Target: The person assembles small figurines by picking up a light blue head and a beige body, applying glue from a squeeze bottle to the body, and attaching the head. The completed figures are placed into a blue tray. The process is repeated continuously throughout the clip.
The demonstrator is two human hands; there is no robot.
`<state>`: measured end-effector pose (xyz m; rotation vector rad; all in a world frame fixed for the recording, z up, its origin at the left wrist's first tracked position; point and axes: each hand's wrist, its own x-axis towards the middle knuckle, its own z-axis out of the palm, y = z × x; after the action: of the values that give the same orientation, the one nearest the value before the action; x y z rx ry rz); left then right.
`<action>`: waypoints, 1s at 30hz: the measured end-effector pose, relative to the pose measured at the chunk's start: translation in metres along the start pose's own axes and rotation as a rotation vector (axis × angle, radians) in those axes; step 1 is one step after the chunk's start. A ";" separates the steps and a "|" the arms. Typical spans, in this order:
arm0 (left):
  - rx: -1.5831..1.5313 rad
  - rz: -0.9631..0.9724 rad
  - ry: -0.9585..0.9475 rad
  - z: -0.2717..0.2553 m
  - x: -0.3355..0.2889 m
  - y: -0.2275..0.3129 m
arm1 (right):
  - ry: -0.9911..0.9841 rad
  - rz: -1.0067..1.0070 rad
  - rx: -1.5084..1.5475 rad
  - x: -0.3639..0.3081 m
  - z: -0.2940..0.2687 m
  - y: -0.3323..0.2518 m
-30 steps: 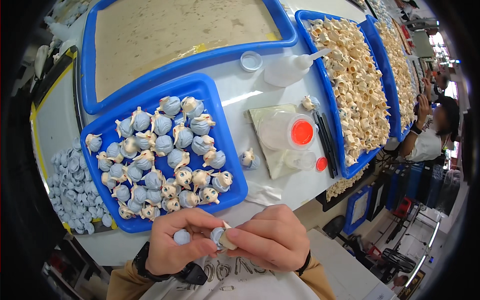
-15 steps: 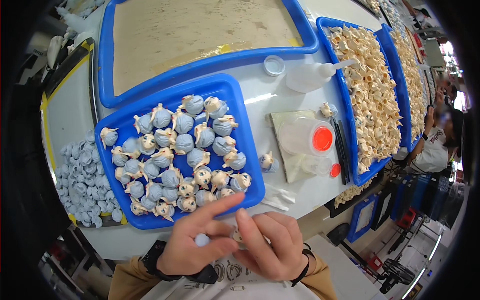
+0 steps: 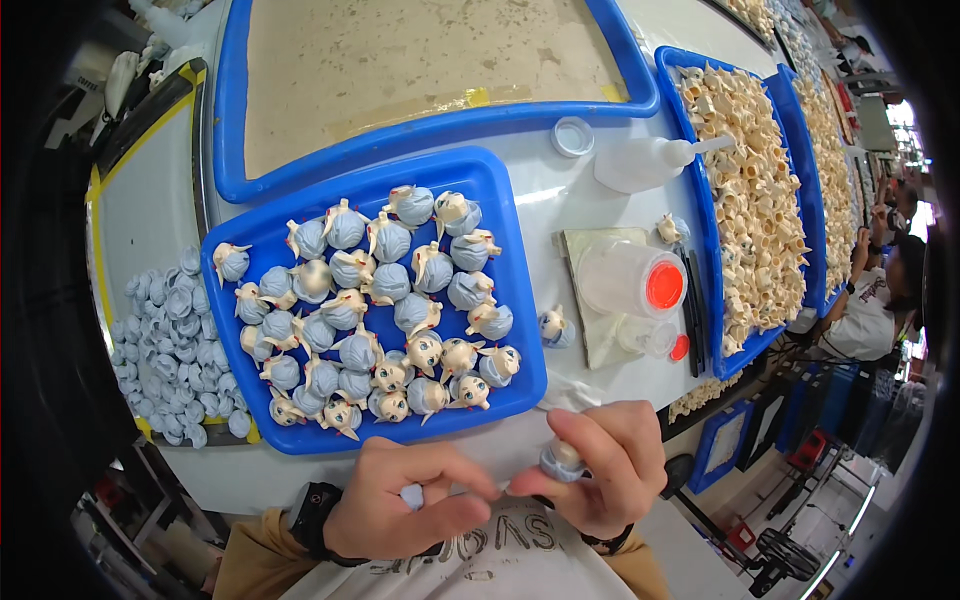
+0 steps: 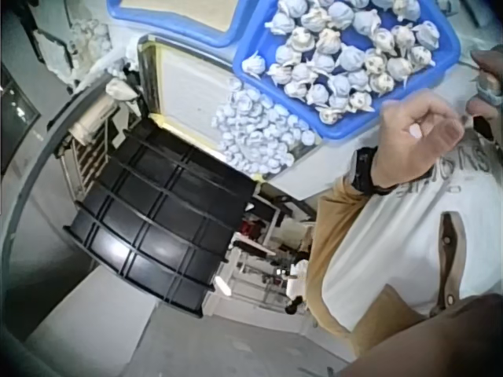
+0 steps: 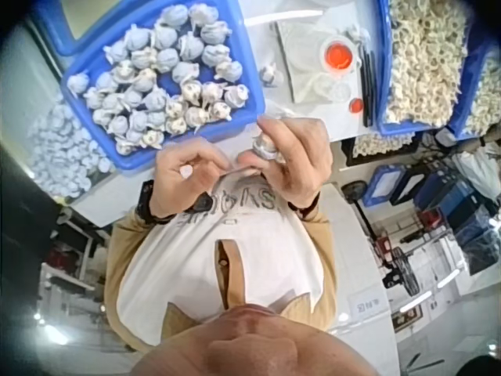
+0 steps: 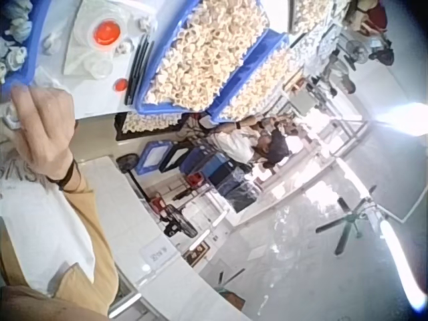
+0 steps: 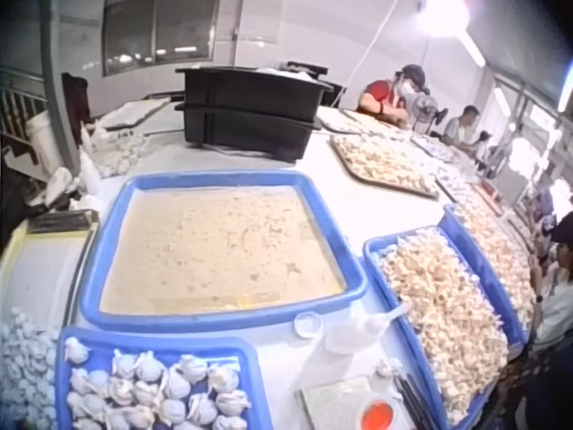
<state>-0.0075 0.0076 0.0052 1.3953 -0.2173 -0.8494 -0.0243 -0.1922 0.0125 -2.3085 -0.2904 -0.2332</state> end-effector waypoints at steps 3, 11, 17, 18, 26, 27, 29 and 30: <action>-0.290 0.228 0.244 0.009 -0.004 -0.012 | -0.064 0.049 -0.072 0.008 0.008 0.002; -0.572 0.128 0.399 0.011 0.000 0.000 | -0.103 0.049 -0.046 0.010 0.011 0.007; -0.583 0.185 0.388 0.011 0.008 -0.007 | -0.052 -0.024 -0.072 0.000 0.020 0.016; -0.592 0.152 0.384 0.011 0.007 -0.003 | -0.041 -0.032 -0.085 0.001 0.021 0.015; -0.408 0.125 0.363 0.017 0.005 0.001 | -0.208 0.017 -0.227 0.007 0.008 0.004; -0.384 0.138 0.326 0.015 0.004 -0.002 | -0.203 0.030 -0.178 0.004 0.005 0.003; -0.402 0.104 0.334 0.017 0.003 -0.002 | -0.196 0.049 -0.074 0.000 0.000 0.003; -0.404 0.104 0.327 0.017 0.001 -0.003 | -0.141 0.025 -0.026 -0.004 -0.007 0.007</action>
<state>-0.0181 -0.0063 0.0059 1.1099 0.1279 -0.5307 -0.0263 -0.2027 0.0113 -2.3568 -0.3307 -0.0625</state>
